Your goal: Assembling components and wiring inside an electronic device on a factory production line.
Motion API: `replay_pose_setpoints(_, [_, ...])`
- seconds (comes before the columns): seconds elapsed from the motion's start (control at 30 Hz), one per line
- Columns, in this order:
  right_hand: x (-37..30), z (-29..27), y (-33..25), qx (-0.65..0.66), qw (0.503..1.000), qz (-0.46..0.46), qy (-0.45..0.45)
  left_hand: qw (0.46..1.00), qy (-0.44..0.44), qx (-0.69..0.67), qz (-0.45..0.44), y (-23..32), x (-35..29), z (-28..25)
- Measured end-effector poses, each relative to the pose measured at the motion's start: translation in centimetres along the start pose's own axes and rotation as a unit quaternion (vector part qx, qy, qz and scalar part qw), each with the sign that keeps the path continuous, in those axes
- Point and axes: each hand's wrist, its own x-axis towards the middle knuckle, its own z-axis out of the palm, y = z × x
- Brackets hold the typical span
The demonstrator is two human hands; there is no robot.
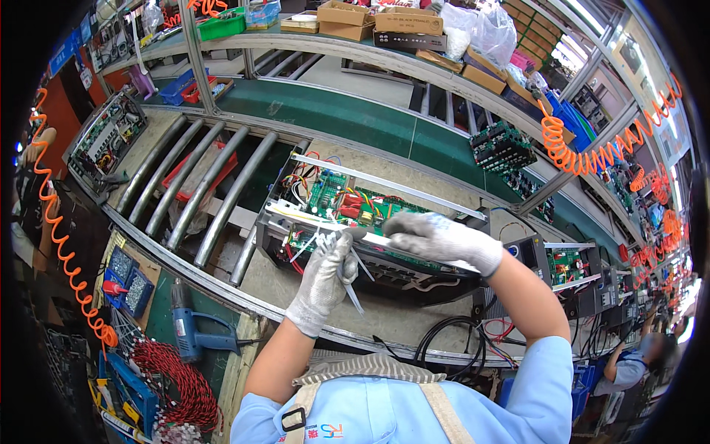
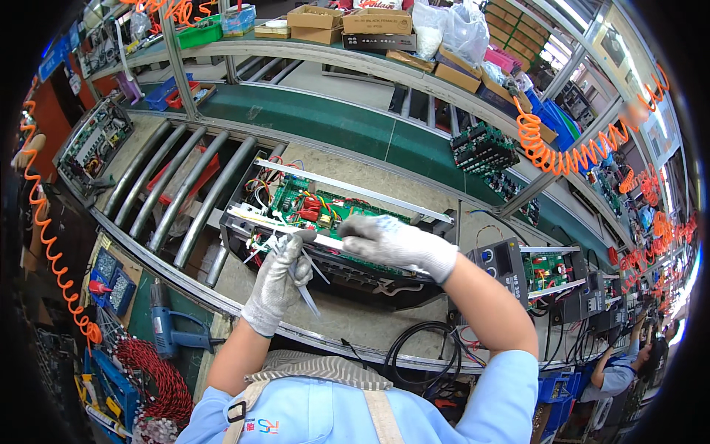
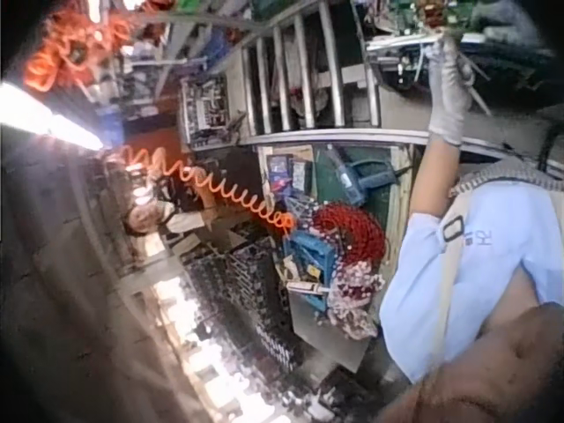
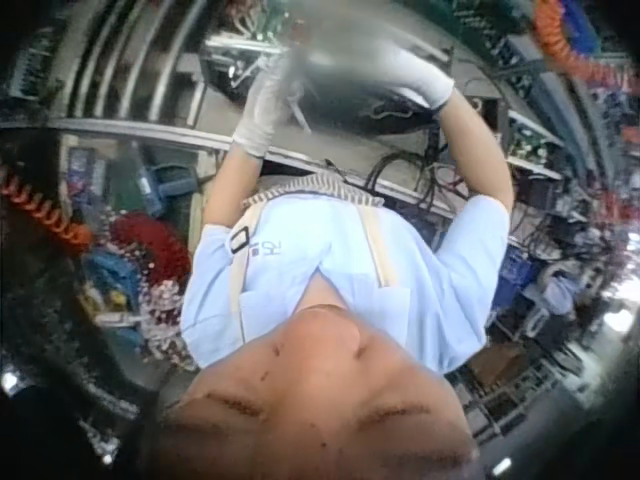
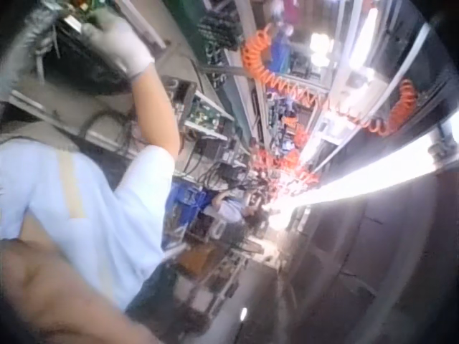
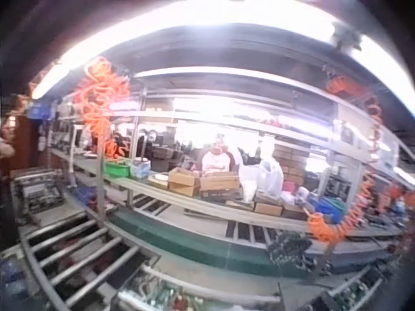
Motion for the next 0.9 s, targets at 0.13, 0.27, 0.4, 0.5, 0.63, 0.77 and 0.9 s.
replay_pose_setpoints(0.13, [2.1,0.9,0.4,0.125,0.989,0.048,-0.061,0.992,-0.034,0.123,-0.019,0.9,-1.3,-1.7])
replay_pose_setpoints(0.27, [2.2,2.8,2.2,0.092,0.995,0.016,-0.03,0.986,-0.008,0.159,-0.048,0.4,-2.7,-2.9])
replay_pose_setpoints(0.4, [2.2,2.6,1.7,0.08,0.996,0.038,-0.006,0.993,0.091,0.075,0.003,-1.2,-2.6,-3.3])
replay_pose_setpoints(0.5, [2.6,3.0,2.2,0.096,0.994,0.044,-0.007,0.985,0.132,0.103,0.033,-2.3,-2.1,-2.7])
replay_pose_setpoints(0.63, [2.5,3.2,2.5,0.126,0.991,-0.004,0.042,0.983,0.155,0.028,0.091,-3.2,-0.8,-2.1])
replay_pose_setpoints(0.77, [1.9,3.3,1.9,0.134,0.988,-0.052,0.051,0.978,0.151,-0.127,0.067,-3.3,-0.6,-1.7])
replay_pose_setpoints(0.9, [1.4,3.6,1.0,-0.001,0.999,0.032,0.002,0.97,0.163,-0.163,0.074,-3.4,-0.2,-1.2])
